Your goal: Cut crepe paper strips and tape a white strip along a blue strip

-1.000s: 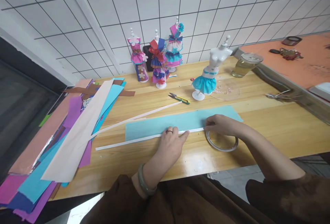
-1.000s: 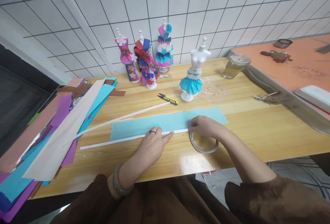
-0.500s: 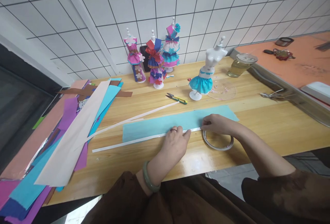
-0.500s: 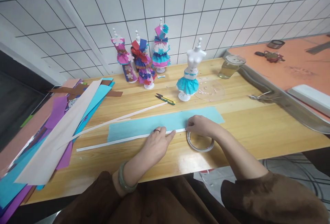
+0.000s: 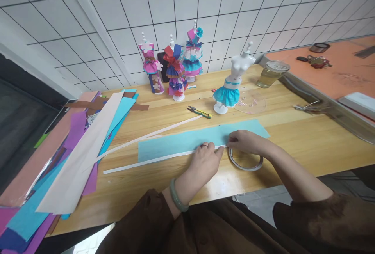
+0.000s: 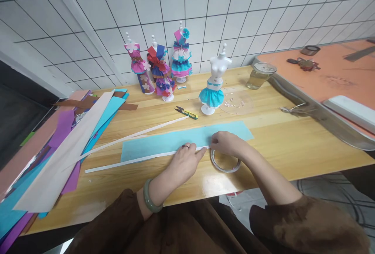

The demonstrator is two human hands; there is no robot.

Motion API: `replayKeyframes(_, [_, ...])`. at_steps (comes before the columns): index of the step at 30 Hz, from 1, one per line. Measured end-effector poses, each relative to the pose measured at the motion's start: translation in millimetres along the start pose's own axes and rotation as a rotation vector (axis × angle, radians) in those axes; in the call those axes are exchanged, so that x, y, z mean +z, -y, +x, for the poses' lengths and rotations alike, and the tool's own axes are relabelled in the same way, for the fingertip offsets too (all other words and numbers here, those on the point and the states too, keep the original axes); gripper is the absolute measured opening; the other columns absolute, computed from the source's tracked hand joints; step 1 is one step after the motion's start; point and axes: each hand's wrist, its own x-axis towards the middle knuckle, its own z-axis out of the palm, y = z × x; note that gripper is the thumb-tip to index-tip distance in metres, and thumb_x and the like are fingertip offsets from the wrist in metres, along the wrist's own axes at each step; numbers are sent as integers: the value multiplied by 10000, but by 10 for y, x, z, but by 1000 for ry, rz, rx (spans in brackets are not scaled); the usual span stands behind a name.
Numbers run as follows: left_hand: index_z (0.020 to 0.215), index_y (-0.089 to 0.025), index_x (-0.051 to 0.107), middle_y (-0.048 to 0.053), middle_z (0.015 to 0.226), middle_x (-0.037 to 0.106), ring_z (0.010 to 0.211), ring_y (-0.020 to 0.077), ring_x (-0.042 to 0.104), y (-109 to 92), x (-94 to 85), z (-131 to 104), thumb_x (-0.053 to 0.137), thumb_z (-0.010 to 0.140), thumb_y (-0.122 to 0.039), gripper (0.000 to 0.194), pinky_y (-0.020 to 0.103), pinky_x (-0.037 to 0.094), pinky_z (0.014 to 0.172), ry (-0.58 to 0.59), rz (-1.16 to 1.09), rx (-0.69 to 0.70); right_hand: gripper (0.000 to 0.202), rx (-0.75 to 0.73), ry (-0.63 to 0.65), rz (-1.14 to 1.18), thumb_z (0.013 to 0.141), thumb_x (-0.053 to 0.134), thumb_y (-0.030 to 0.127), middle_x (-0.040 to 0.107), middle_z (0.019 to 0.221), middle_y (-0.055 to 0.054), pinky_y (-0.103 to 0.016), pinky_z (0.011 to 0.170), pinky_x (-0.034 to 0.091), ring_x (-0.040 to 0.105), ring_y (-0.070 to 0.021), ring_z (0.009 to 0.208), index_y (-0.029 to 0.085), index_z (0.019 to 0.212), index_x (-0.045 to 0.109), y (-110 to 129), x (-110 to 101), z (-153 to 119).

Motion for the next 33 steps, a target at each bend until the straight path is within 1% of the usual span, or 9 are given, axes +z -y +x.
replayKeyframes(4, [1200, -216, 396, 61, 866, 458, 823, 177, 478, 34, -8, 5, 369, 841, -142, 368, 300, 386, 680, 21, -12, 24, 237, 16, -46, -32, 704, 486, 409, 638, 739, -40, -240, 544, 357, 557, -158, 644, 211, 696, 614, 32, -4, -37])
replayKeyframes(7, [1197, -220, 399, 62, 872, 461, 842, 180, 474, 53, -22, 8, 376, 836, -137, 371, 297, 383, 685, 30, -21, 27, 235, 24, -54, -35, 696, 490, 407, 641, 745, -43, -245, 543, 360, 561, -166, 653, 220, 716, 632, 29, -1, -30])
replayKeyframes(15, [1206, -223, 392, 63, 876, 460, 850, 182, 468, 60, -31, 10, 380, 831, -129, 387, 300, 378, 691, 47, -54, 24, 212, 88, -56, 25, 682, 501, 360, 637, 664, -35, -248, 522, 364, 564, -162, 612, 221, 665, 659, 31, -23, -34])
replayKeyframes(19, [1238, -228, 364, 62, 868, 455, 834, 183, 466, 60, -14, 8, 377, 832, -140, 416, 302, 377, 682, 28, -57, 25, 209, 94, -39, 53, 672, 509, 350, 636, 644, -37, -247, 519, 369, 560, -162, 602, 212, 658, 665, 17, -40, -23])
replayKeyframes(23, [1250, -225, 355, 63, 853, 453, 820, 186, 467, 49, 5, 10, 389, 818, -138, 442, 298, 376, 663, 8, -50, 15, 221, 65, -13, 81, 660, 515, 363, 624, 618, -29, -245, 500, 365, 546, -157, 579, 212, 674, 676, -14, -54, -4])
replayKeyframes(30, [1265, -243, 336, 66, 876, 459, 825, 180, 477, 38, -6, 19, 369, 838, -157, 438, 299, 377, 675, 33, -49, 11, 250, 45, 21, 114, 644, 536, 396, 619, 623, -21, -237, 480, 343, 530, -149, 569, 214, 722, 689, -51, -64, 5])
replayKeyframes(33, [1257, -239, 344, 64, 874, 460, 819, 176, 482, 42, -6, 22, 375, 836, -155, 430, 298, 376, 677, 28, -52, 9, 266, 7, 24, 113, 644, 540, 408, 612, 621, -9, -240, 478, 338, 519, -147, 564, 218, 749, 693, -92, -62, 5])
